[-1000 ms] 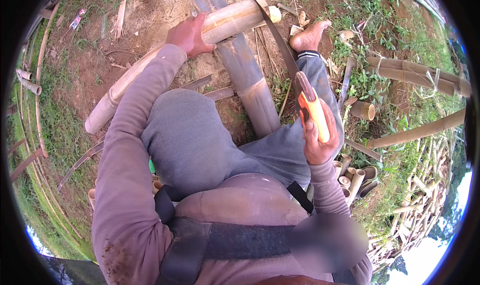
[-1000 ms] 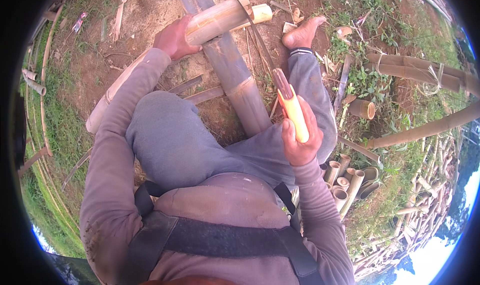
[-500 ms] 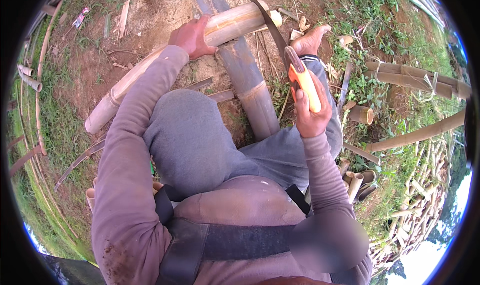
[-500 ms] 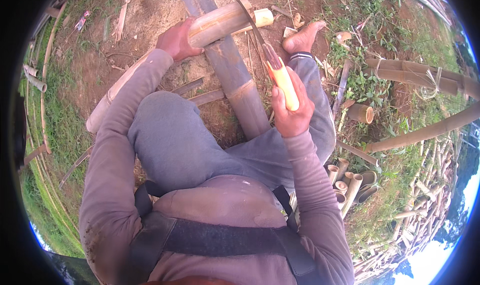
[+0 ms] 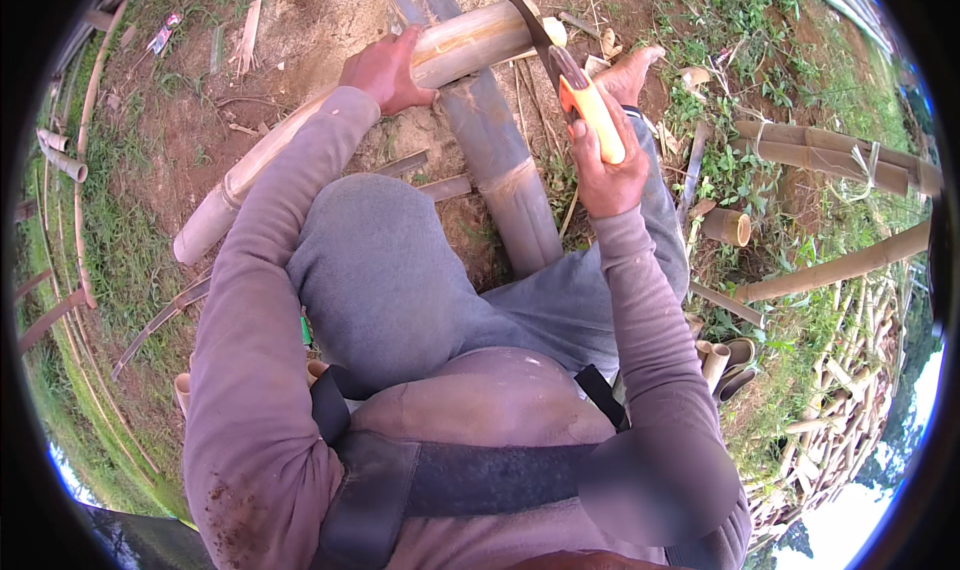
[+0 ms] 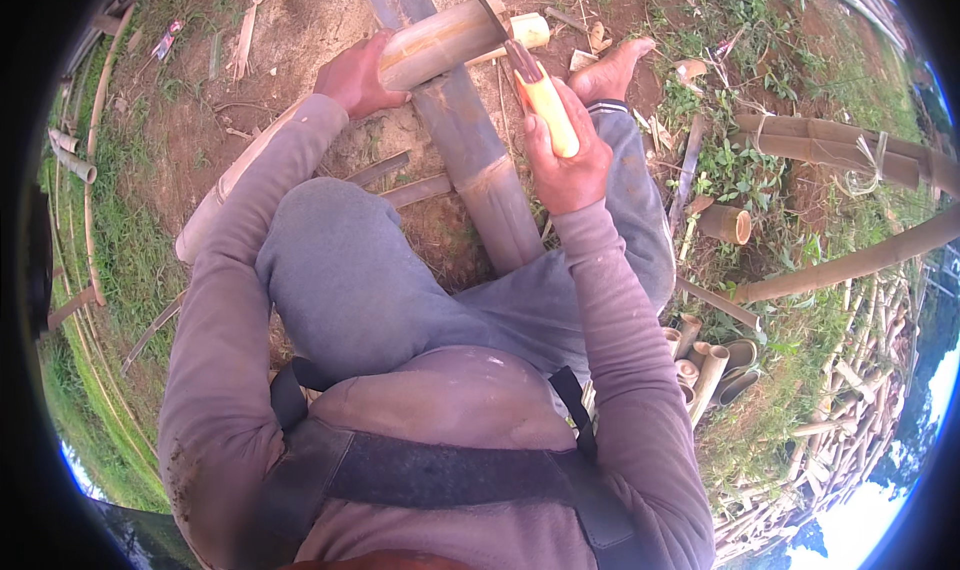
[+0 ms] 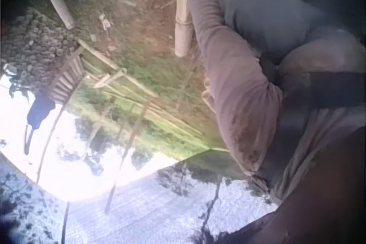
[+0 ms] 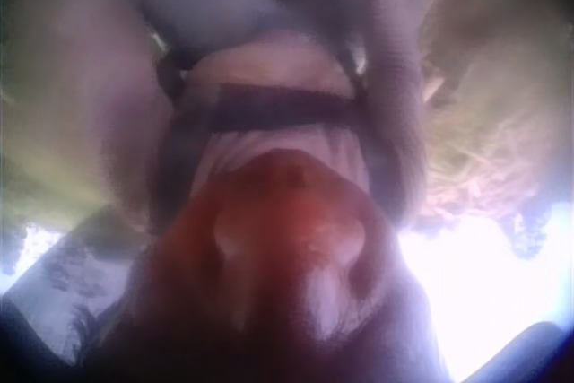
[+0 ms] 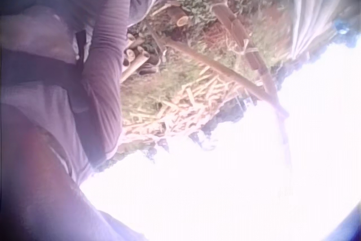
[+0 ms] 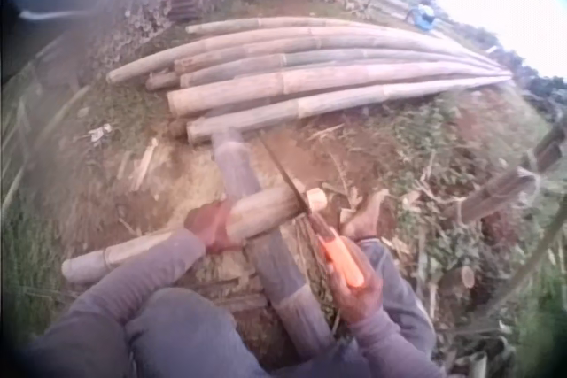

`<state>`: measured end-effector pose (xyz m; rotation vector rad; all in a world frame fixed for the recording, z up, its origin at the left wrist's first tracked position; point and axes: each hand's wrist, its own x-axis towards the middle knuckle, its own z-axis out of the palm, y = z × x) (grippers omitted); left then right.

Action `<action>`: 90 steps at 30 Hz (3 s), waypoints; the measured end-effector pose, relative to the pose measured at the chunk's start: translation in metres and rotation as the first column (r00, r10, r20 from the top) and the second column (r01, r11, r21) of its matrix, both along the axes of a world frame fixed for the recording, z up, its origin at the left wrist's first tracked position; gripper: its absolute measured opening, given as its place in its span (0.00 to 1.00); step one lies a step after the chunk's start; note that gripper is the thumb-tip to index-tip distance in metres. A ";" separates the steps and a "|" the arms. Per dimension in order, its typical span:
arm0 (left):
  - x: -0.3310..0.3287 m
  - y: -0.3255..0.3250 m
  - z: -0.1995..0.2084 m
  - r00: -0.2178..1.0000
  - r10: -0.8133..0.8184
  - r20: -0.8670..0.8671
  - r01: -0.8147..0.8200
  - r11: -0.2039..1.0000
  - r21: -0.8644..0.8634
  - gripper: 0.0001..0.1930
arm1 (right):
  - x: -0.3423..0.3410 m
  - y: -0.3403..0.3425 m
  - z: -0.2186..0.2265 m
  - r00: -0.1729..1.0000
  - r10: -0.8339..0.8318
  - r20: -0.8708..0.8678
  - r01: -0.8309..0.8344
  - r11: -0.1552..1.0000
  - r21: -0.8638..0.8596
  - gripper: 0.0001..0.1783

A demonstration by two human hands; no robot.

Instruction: The person uses a hand saw to cut a long bamboo pole into shorter sections. They position the bamboo on a makeshift stand, saw through it, and then move the cut pieces aside. The process is repeated with another bamboo pole.

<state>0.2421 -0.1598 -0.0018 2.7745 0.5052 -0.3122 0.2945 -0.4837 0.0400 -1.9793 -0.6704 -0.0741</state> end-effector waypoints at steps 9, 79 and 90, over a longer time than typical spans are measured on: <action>-0.002 0.005 -0.019 0.998 -0.021 0.053 0.018 0.998 0.063 0.55 | -0.090 -0.111 -0.002 0.998 -0.046 -0.042 0.045 0.998 -0.039 0.26; 0.014 0.012 -0.008 0.993 -0.045 0.113 0.073 0.964 -0.255 0.53 | 0.004 -0.014 -0.023 0.992 -0.035 0.124 0.038 0.999 -0.024 0.27; -0.004 -0.004 -0.010 0.961 -0.136 0.241 0.105 0.985 0.139 0.55 | 0.001 -0.022 -0.001 0.999 -0.035 0.001 0.035 0.996 0.088 0.27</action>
